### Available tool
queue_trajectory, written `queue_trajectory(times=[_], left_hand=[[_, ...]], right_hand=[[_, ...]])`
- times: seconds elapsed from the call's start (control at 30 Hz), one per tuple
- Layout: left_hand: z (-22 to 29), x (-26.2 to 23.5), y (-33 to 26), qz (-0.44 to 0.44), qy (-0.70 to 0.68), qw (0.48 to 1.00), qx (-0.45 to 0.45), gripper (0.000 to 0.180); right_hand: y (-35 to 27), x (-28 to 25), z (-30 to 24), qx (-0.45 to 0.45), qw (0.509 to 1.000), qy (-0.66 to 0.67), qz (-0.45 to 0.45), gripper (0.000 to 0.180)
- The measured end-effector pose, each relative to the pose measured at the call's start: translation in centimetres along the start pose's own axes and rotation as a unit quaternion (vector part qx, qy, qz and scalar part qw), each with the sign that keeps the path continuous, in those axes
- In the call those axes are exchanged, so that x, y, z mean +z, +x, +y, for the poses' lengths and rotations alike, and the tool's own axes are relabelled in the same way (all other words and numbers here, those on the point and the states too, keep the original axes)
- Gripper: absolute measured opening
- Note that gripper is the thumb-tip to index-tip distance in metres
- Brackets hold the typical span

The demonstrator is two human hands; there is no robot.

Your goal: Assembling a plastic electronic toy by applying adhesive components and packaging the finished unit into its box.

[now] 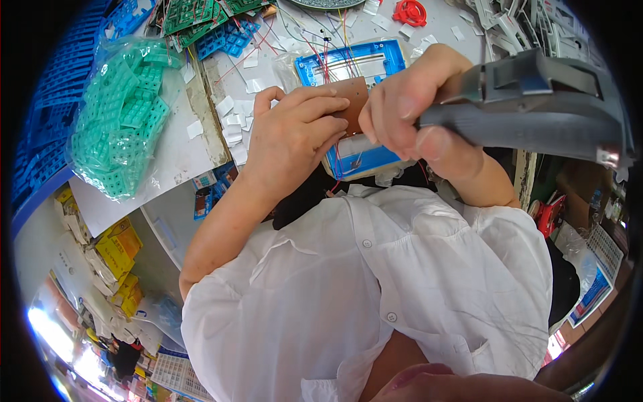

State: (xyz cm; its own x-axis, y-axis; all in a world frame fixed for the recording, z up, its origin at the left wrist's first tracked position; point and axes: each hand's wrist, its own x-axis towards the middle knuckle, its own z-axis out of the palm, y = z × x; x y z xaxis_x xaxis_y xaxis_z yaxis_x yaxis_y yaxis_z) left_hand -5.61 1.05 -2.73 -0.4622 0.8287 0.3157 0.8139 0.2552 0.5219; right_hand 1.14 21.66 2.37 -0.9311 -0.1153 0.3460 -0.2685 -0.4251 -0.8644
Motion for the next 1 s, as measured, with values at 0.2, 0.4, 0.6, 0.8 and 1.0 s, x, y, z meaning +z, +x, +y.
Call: queue_trajectory(times=[0.2,0.4,0.6,0.8,1.0], left_hand=[[-0.2,0.9,-0.1,0.033,-0.036,0.999,-0.006,0.013],[-0.3,1.1,-0.2,0.047,-0.038,0.998,-0.005,0.012],[-0.5,1.4,-0.5,0.053,-0.032,0.998,-0.004,0.010],[0.2,1.6,-0.6,0.058,-0.051,0.996,-0.046,0.008],[1.1,2.4,-0.7,0.122,-0.101,0.986,-0.043,0.010]], right_hand=[[-0.2,0.3,0.9,0.011,0.999,-0.034,-0.021,0.022],[-0.4,0.4,1.2,0.018,0.992,-0.114,-0.051,0.024],[0.1,0.3,1.0,-0.020,0.968,-0.207,-0.141,0.020],[0.4,0.1,1.0,0.000,0.991,-0.096,-0.095,0.025],[1.9,-0.3,-1.3,-0.071,0.991,0.003,-0.115,0.034]])
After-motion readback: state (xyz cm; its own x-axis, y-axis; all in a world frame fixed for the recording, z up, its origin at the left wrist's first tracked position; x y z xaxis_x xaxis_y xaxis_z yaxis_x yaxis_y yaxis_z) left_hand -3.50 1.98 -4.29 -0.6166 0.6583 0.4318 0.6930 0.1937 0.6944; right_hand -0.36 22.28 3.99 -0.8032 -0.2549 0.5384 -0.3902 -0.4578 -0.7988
